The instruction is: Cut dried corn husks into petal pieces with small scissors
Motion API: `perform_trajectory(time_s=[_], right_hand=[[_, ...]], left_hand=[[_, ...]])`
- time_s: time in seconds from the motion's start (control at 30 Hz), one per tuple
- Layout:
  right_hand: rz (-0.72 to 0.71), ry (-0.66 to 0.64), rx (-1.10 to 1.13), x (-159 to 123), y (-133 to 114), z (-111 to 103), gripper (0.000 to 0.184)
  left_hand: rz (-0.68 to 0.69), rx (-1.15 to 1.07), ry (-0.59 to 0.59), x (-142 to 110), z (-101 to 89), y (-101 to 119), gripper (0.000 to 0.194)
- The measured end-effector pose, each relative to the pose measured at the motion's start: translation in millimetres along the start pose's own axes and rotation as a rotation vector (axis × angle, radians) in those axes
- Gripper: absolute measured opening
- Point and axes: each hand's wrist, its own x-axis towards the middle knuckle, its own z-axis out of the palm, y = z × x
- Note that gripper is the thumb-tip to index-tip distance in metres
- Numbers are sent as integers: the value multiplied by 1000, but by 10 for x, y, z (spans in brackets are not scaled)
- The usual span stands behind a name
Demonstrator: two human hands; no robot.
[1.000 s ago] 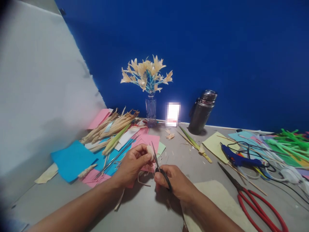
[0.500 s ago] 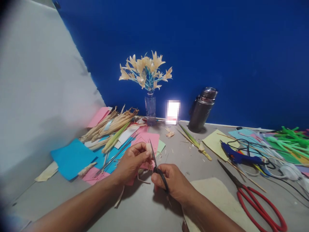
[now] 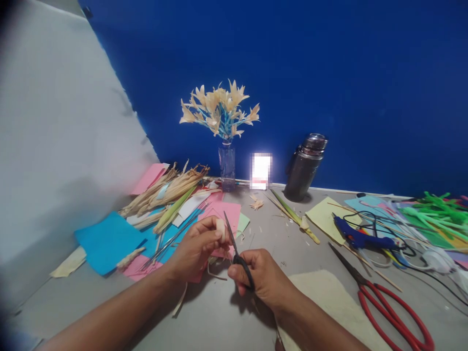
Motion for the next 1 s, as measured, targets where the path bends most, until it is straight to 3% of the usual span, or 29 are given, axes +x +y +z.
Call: perform_trajectory(time_s=[0.13, 0.27, 0.37, 0.47, 0.67, 0.83, 1.0], right_hand=[[-44, 53, 11, -3, 2, -46, 54], [-147, 143, 156, -24, -65, -68, 39], [-178, 252, 242, -29, -120, -63, 37], [-191, 270, 221, -25, -129, -66, 35], [-219, 339, 208, -40, -109, -76, 28], [-243, 239, 149, -45, -112, -75, 32], [-244, 360, 109, -37, -120, -59, 26]], left_hand=[[-55, -146, -57, 15, -30, 53, 11], [-160, -258, -157, 28, -68, 47, 16], [-264, -237, -243, 21, -64, -4, 13], [-357, -153, -320, 10, -36, -29, 13], [-363, -109, -246, 30, -33, 5, 18], [-428, -113, -311, 42, -59, -28, 17], [-416, -125, -257, 47, -49, -37, 19]])
